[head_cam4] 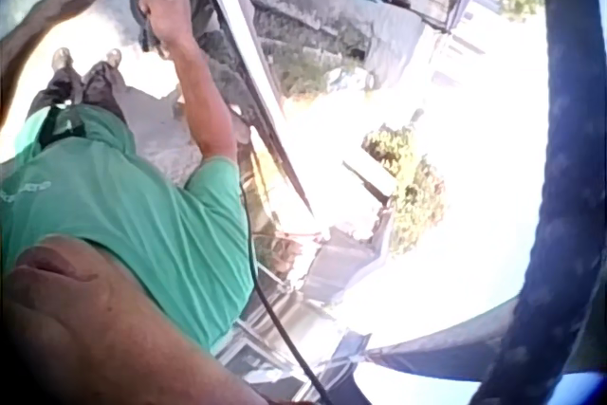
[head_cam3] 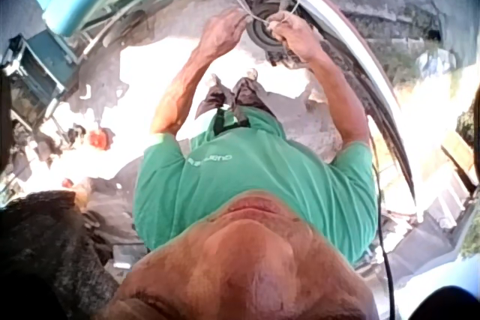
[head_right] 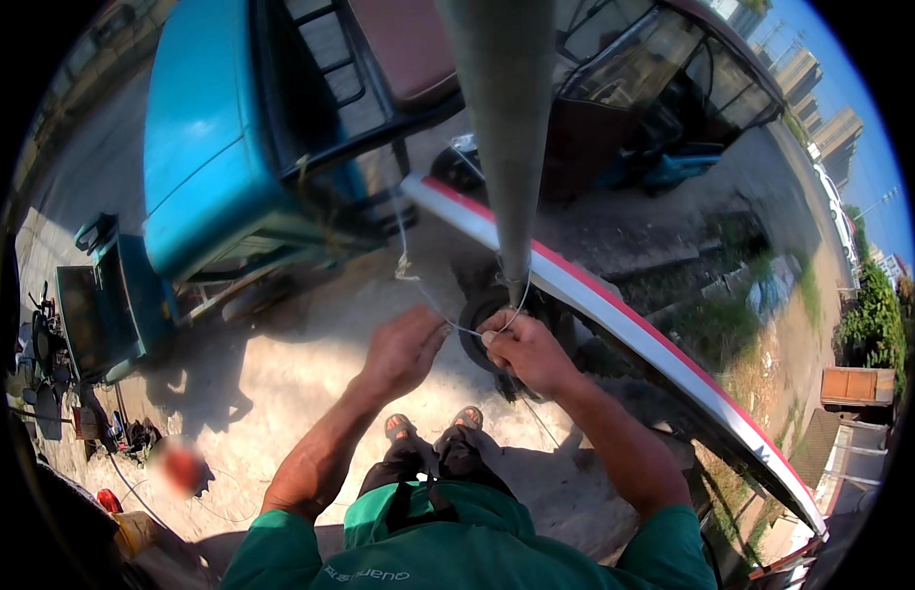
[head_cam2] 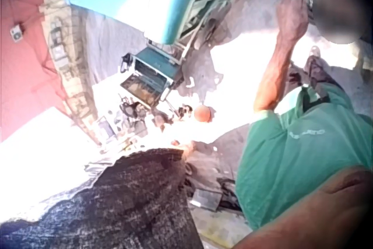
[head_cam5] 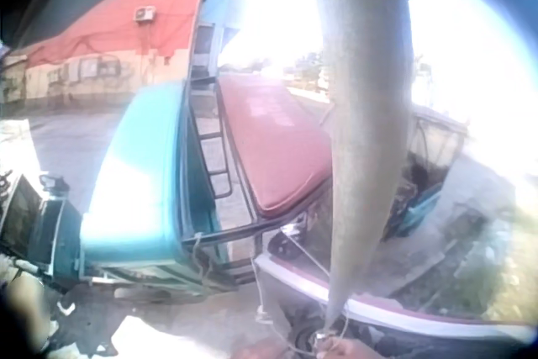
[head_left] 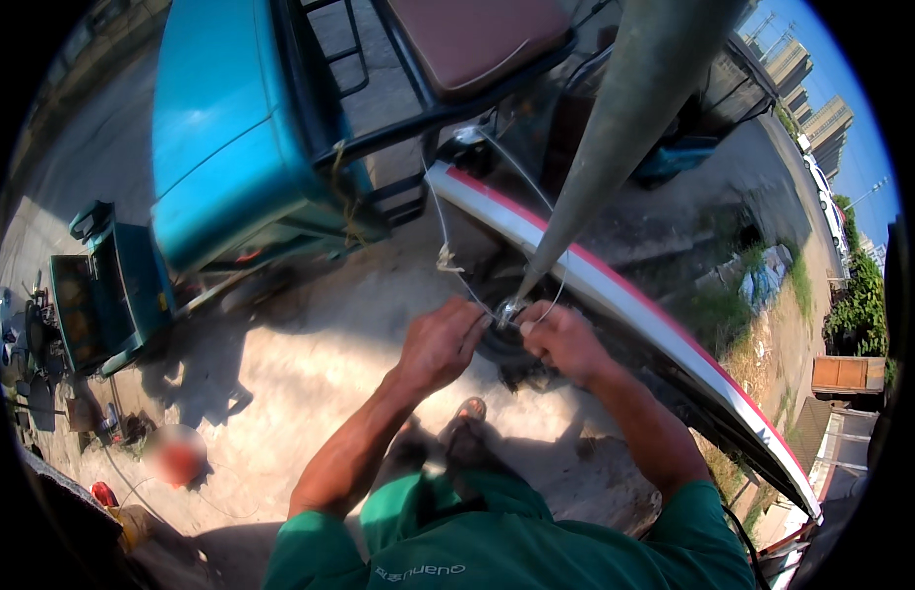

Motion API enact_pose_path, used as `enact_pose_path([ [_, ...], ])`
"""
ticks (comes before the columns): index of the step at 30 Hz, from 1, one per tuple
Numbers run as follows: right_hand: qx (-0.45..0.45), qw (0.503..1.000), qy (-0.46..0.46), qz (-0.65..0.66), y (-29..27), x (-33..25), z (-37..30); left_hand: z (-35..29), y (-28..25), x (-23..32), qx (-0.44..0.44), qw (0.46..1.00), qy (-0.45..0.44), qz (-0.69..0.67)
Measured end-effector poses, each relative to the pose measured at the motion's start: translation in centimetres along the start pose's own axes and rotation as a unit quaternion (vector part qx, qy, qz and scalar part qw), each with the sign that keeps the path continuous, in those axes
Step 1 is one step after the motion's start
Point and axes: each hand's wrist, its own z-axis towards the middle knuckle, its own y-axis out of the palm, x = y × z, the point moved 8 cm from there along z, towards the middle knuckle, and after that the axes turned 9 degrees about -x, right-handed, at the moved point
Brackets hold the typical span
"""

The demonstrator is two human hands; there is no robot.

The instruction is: The person works on the electrical system of a teal three-wheeled vehicle. They tie a white string to the vehicle's frame, then open a side panel to access the internal wiring. Using a multimeter, they test connections on the battery and surrounding components.

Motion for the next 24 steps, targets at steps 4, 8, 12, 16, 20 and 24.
enact_pose_path([
  [4, -0.018, 0.998, 0.022, -0.050, -0.7, 0.6, -0.1, -0.2, 1.5, -1.4, -0.027, 0.993, -0.057, -0.097],
  [8, -0.027, 0.992, 0.077, -0.093, -2.3, -1.2, 0.5, 0.6, 0.9, -3.4, -0.031, 0.992, -0.050, -0.111],
  [12, 0.045, 0.999, 0.012, -0.009, -8.9, -5.0, -0.4, 2.5, -2.1, -8.9, 0.005, 0.995, -0.076, -0.061],
  [16, 0.052, 0.995, -0.003, -0.089, -12.0, -6.1, -2.8, 3.9, -4.5, -8.6, 0.007, 0.996, -0.066, -0.052],
  [20, 0.039, 0.994, 0.014, -0.104, -11.7, -5.7, -3.2, 2.2, -3.4, -7.2, -0.007, 0.998, -0.023, -0.050],
  [24, -0.006, 0.996, 0.009, -0.087, -9.2, -4.5, -3.7, -1.4, 0.8, -6.2, -0.015, 0.982, -0.083, -0.166],
])
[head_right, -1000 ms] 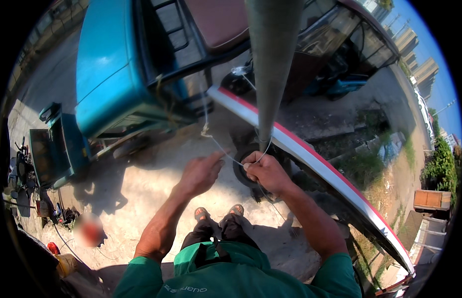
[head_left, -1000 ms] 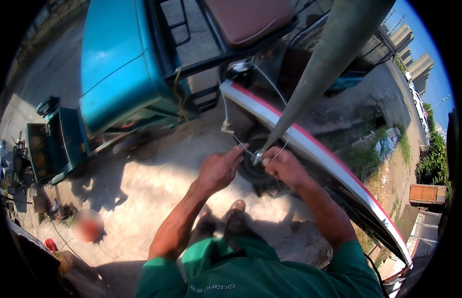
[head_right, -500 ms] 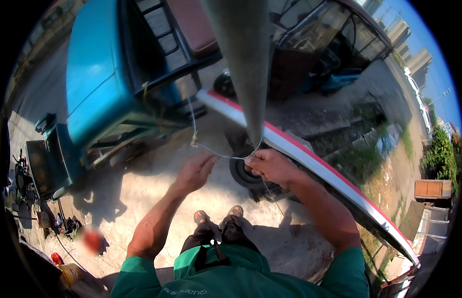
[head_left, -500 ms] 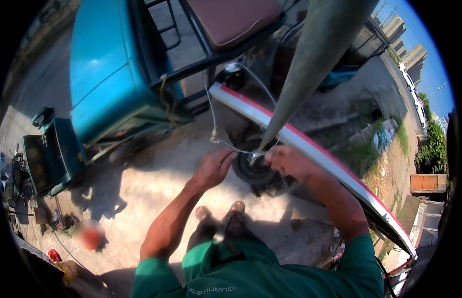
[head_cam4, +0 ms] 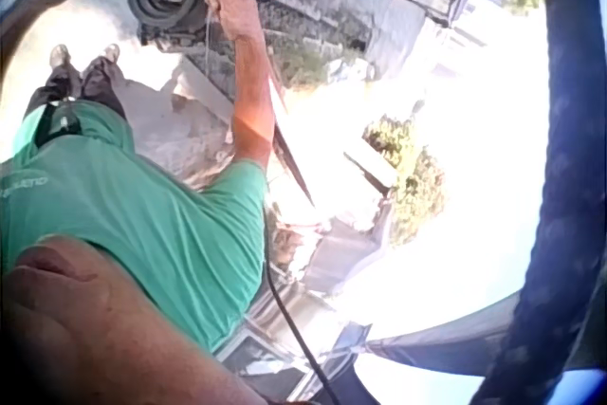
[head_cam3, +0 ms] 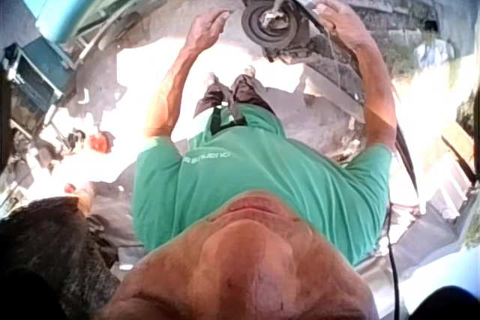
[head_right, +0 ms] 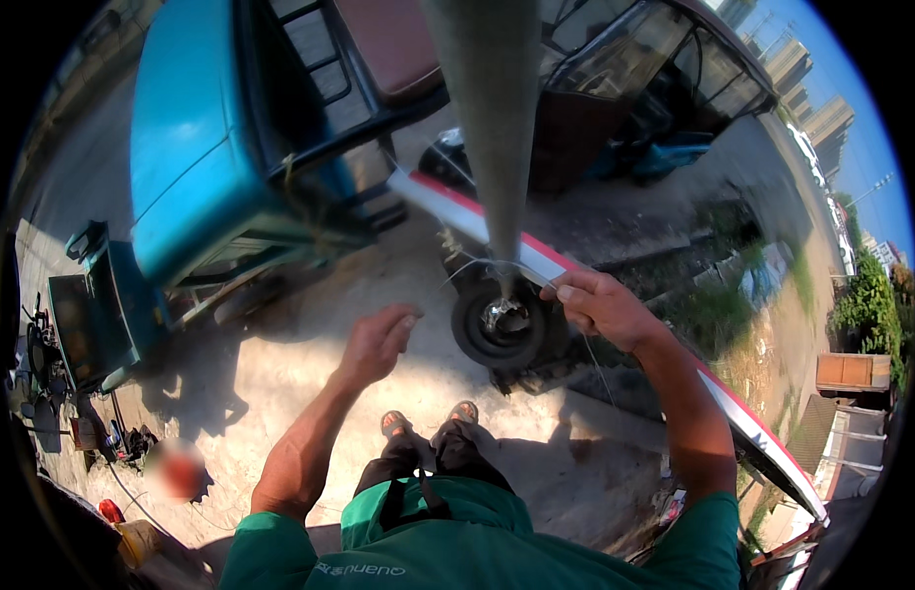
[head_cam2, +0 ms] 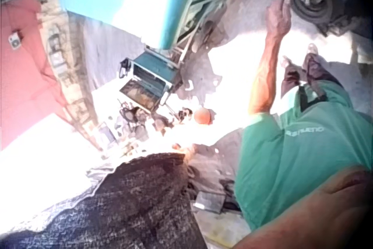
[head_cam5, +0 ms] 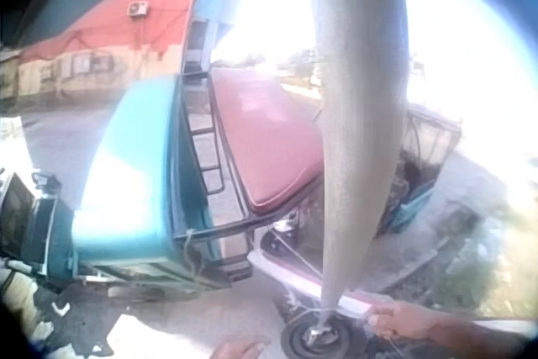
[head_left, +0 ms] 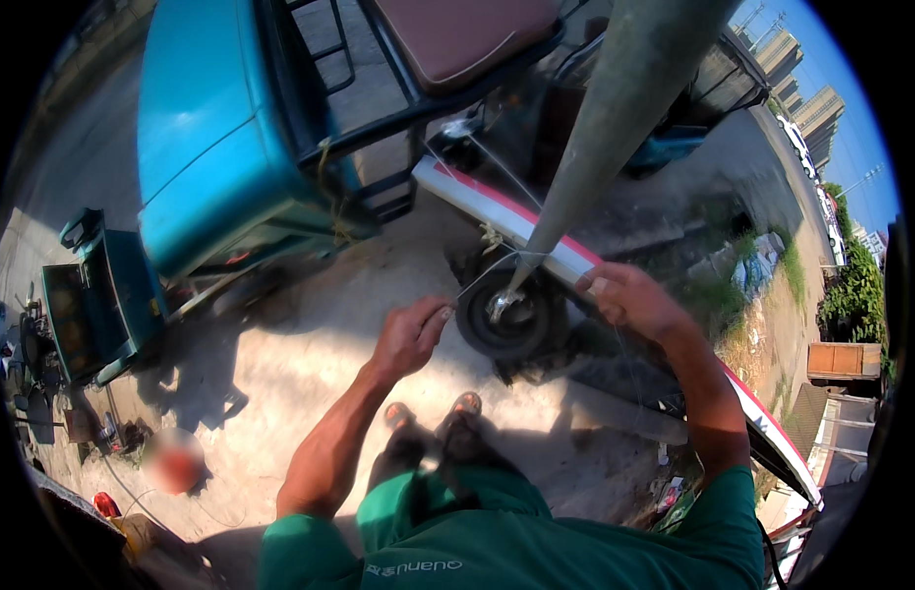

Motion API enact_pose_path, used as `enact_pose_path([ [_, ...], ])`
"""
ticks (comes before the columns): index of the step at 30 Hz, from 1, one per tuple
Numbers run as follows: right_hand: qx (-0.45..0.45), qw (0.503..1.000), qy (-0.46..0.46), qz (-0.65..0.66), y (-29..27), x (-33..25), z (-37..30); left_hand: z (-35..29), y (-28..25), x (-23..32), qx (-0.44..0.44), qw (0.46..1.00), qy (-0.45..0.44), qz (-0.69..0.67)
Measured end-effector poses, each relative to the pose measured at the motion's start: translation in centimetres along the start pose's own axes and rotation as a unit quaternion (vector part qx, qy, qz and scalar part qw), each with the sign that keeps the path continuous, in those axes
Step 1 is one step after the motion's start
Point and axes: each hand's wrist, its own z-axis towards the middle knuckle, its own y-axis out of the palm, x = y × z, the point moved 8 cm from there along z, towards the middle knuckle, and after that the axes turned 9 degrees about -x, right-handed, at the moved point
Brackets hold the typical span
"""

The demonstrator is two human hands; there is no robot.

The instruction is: The person works on the electrical system of a teal three-wheeled vehicle. They tie a white string to the vehicle's frame, then open a side panel to access the internal wiring. Using a multimeter, they test connections on the battery and surrounding components.

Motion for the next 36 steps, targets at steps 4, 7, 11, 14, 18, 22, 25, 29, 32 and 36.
enact_pose_path([
  [4, -0.002, 0.998, -0.019, -0.066, 2.4, -0.3, -0.5, -2.5, 2.5, 1.6, 0.022, 0.995, -0.039, -0.085],
  [7, 0.011, 0.996, -0.032, -0.084, 3.1, 0.2, -0.9, -3.9, 3.2, 2.8, 0.020, 0.989, -0.057, -0.135],
  [11, 0.021, 0.994, -0.032, -0.106, 3.3, 0.1, -1.4, -5.2, 4.5, 4.0, 0.029, 0.980, -0.071, -0.181],
  [14, 0.045, 0.982, -0.032, -0.179, 2.8, -1.6, -1.8, -5.3, 4.6, 3.8, 0.034, 0.979, -0.079, -0.187],
  [18, 0.057, 0.933, -0.057, -0.351, 0.6, -4.4, -1.6, -3.7, 1.2, 2.8, 0.028, 0.998, -0.043, -0.026],
  [22, 0.014, 0.902, -0.053, -0.428, -0.6, -7.7, 0.1, 0.4, -4.6, 2.6, -0.001, 0.979, 0.092, 0.182],
  [25, -0.017, 0.890, -0.030, -0.455, -1.7, -8.5, 1.4, 5.4, -7.5, 2.8, -0.034, 0.972, 0.079, 0.221],
  [29, -0.034, 0.917, -0.053, -0.393, -2.6, -5.7, 1.0, 6.1, -6.6, 1.9, -0.052, 0.972, 0.092, 0.212],
  [32, -0.018, 0.937, -0.073, -0.341, -2.3, -3.6, 0.7, 3.2, -4.2, 1.2, -0.034, 0.980, 0.087, 0.177],
  [36, -0.005, 0.956, -0.074, -0.285, -1.1, -2.3, 0.1, 0.5, -2.3, 0.9, -0.011, 0.994, 0.021, 0.109],
])
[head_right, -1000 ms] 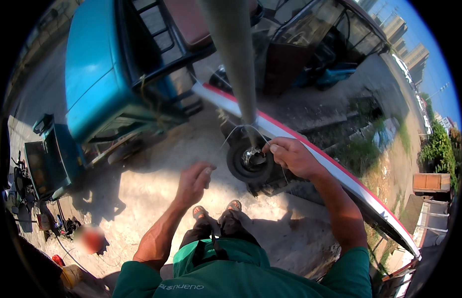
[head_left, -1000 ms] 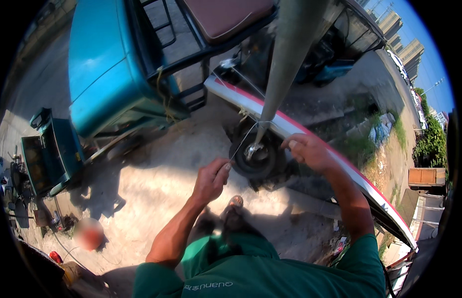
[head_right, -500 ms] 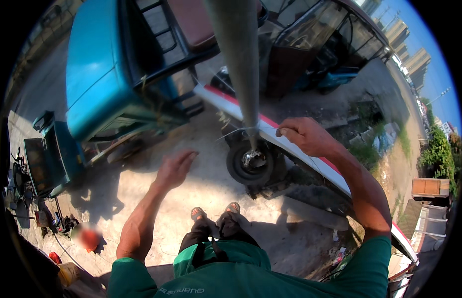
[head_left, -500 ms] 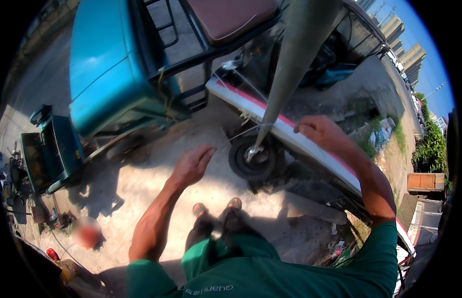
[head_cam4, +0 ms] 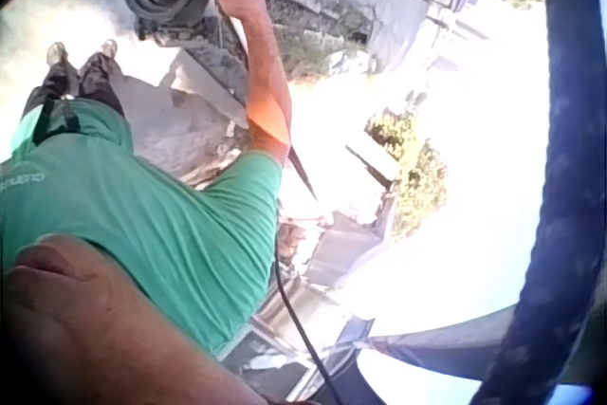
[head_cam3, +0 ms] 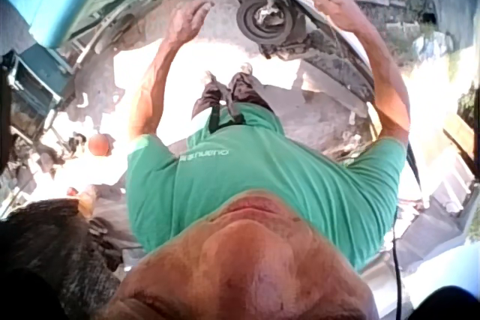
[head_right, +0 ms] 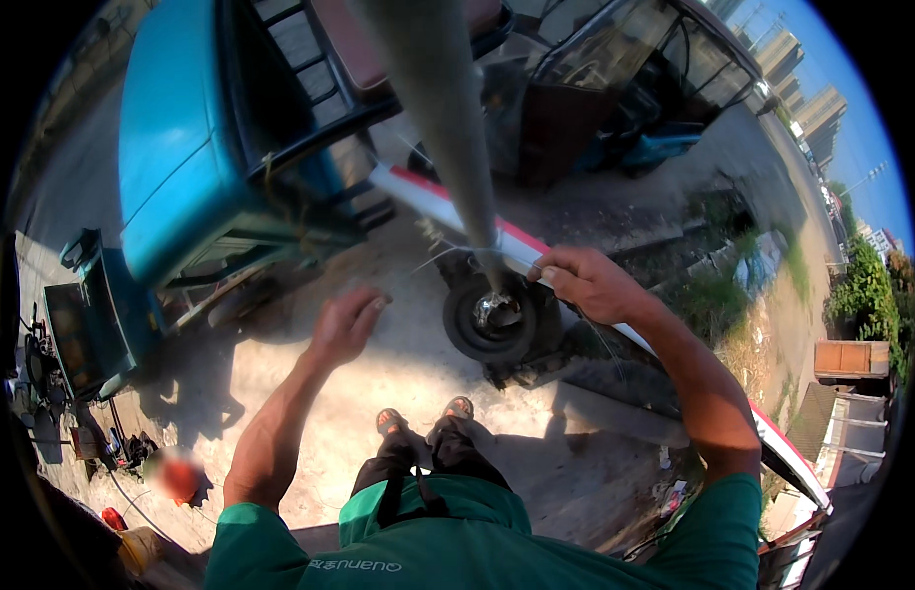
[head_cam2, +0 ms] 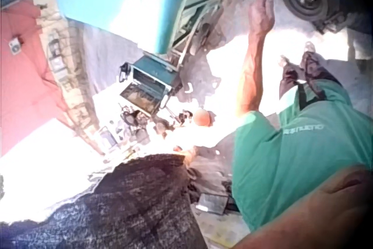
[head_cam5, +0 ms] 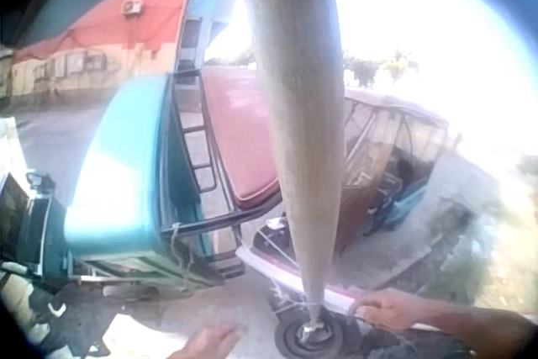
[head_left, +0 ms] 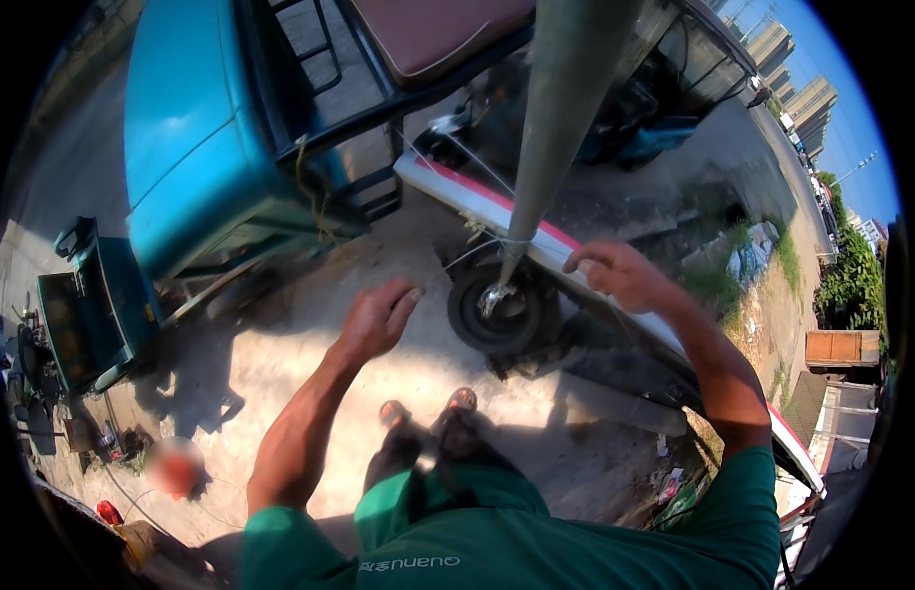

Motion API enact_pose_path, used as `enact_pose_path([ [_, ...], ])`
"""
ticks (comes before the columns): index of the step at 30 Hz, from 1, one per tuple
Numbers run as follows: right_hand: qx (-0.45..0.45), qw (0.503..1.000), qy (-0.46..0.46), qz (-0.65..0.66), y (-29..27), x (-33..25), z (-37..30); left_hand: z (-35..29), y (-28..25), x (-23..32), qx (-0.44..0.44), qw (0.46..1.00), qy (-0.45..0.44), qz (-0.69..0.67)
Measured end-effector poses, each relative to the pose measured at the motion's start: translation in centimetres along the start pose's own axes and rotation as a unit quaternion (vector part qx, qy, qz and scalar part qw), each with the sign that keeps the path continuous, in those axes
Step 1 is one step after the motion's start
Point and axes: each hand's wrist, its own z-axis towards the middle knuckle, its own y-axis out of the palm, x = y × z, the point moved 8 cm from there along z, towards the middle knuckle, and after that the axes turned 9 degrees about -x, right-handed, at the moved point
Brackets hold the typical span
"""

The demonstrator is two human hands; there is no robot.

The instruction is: The person works on the electrical system of a teal three-wheeled vehicle. They tie a white string to the vehicle's frame, then open a side panel to access the internal wiring. Using a multimeter, they test connections on the battery and surrounding components.

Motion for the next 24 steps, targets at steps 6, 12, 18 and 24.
enact_pose_path([
  [6, 0.014, 1.000, -0.002, -0.022, 1.1, -0.6, -0.9, -2.9, 1.8, 2.4, 0.063, 0.996, 0.024, -0.066],
  [12, 0.033, 0.999, -0.020, -0.011, 2.7, -2.4, -1.8, -6.4, 4.7, 6.7, 0.061, 0.982, -0.041, -0.172],
  [18, 0.064, 0.992, -0.024, -0.108, 1.3, -3.1, -2.1, -5.9, 5.0, 6.4, 0.078, 0.985, -0.005, -0.153],
  [24, 0.042, 0.984, -0.020, -0.171, -1.6, -4.1, -0.6, -3.4, 0.1, 2.8, 0.050, 0.998, 0.019, 0.025],
])
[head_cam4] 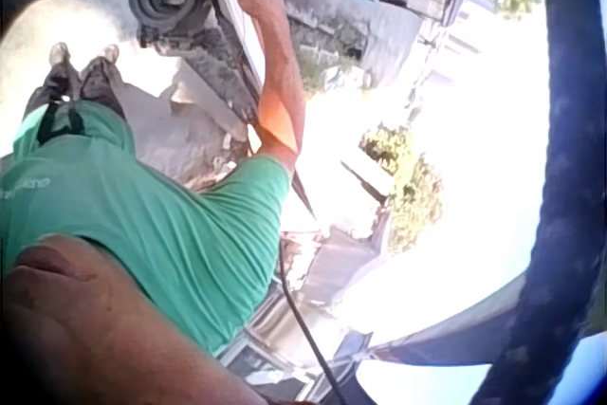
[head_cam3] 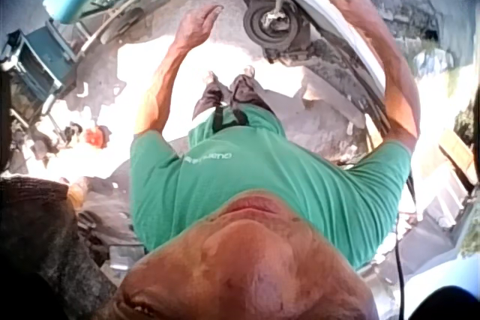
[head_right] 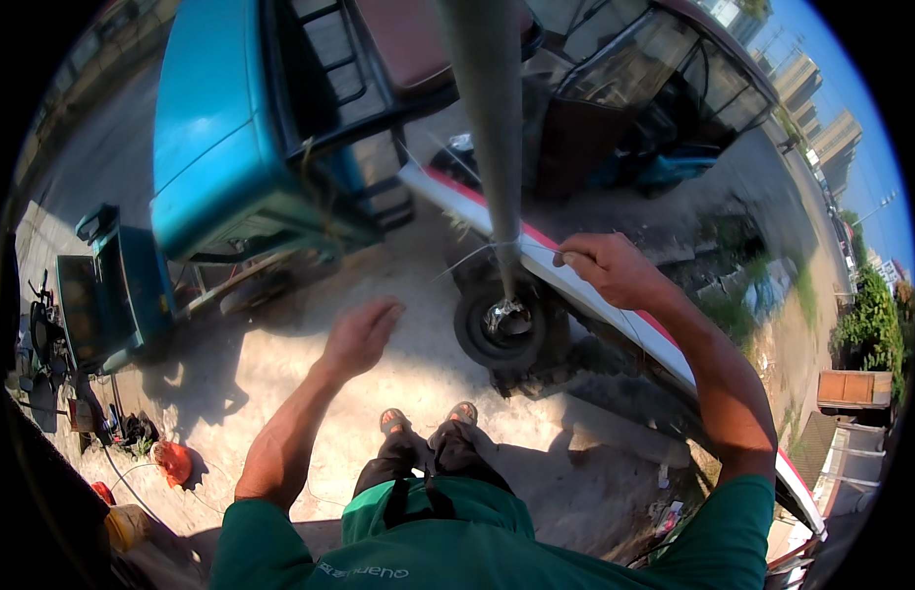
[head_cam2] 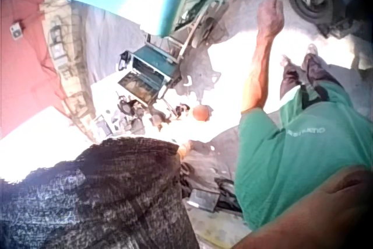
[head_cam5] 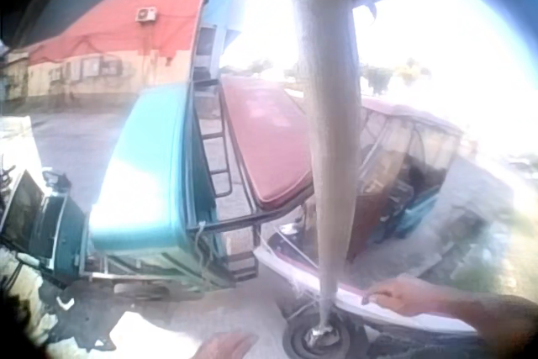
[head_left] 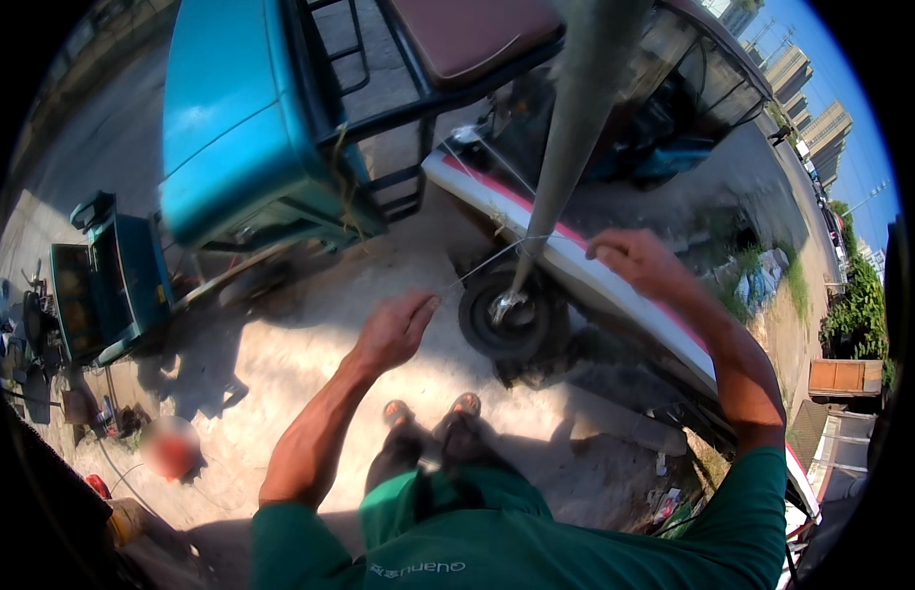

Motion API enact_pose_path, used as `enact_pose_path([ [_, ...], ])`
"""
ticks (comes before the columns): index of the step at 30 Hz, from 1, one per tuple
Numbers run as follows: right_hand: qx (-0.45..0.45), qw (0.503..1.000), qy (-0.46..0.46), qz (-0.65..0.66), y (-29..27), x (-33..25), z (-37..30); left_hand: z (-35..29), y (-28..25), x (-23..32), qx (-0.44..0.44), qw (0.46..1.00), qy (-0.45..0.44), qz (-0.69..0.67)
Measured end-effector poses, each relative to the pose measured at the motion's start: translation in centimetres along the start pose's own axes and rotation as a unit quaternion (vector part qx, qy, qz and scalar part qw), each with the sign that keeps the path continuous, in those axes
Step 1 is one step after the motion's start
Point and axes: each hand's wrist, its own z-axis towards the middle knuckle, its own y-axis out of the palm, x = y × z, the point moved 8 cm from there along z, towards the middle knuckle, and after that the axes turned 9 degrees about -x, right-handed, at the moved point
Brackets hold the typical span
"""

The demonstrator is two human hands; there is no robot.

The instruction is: The person works on the electrical system of a teal three-wheeled vehicle. They tie a white string to the vehicle's frame, then open a side panel to access the internal wiring. Using a multimeter, they test connections on the battery and surrounding components.

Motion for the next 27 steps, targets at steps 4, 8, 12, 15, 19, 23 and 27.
enact_pose_path([
  [4, -0.031, 0.999, 0.018, -0.041, -1.8, -0.6, 2.0, 5.2, -2.9, -3.4, -0.030, 0.997, 0.035, 0.065],
  [8, -0.029, 0.999, -0.032, -0.019, -1.6, 0.9, 2.7, 7.6, -3.6, -4.2, -0.060, 0.998, -0.015, 0.012],
  [12, -0.016, 0.992, 0.061, 0.108, 2.4, 3.6, 0.5, 2.0, 3.0, -3.1, -0.135, 0.958, -0.100, -0.233],
  [15, 0.101, 0.991, -0.060, 0.062, 5.0, 2.2, -0.1, -2.5, 9.2, 1.4, -0.111, 0.823, -0.216, -0.513],
  [19, 0.151, 0.979, -0.057, 0.127, 8.1, 0.8, 0.5, -3.3, 15.2, 5.3, -0.057, 0.656, -0.237, -0.714],
  [23, 0.158, 0.910, 0.010, 0.382, 12.5, 0.7, 0.6, -2.4, 17.4, 5.2, -0.041, 0.661, -0.251, -0.706],
  [27, 0.184, 0.885, 0.017, 0.428, 13.0, -2.0, 0.9, -2.3, 17.7, 3.8, -0.036, 0.701, -0.245, -0.668],
])
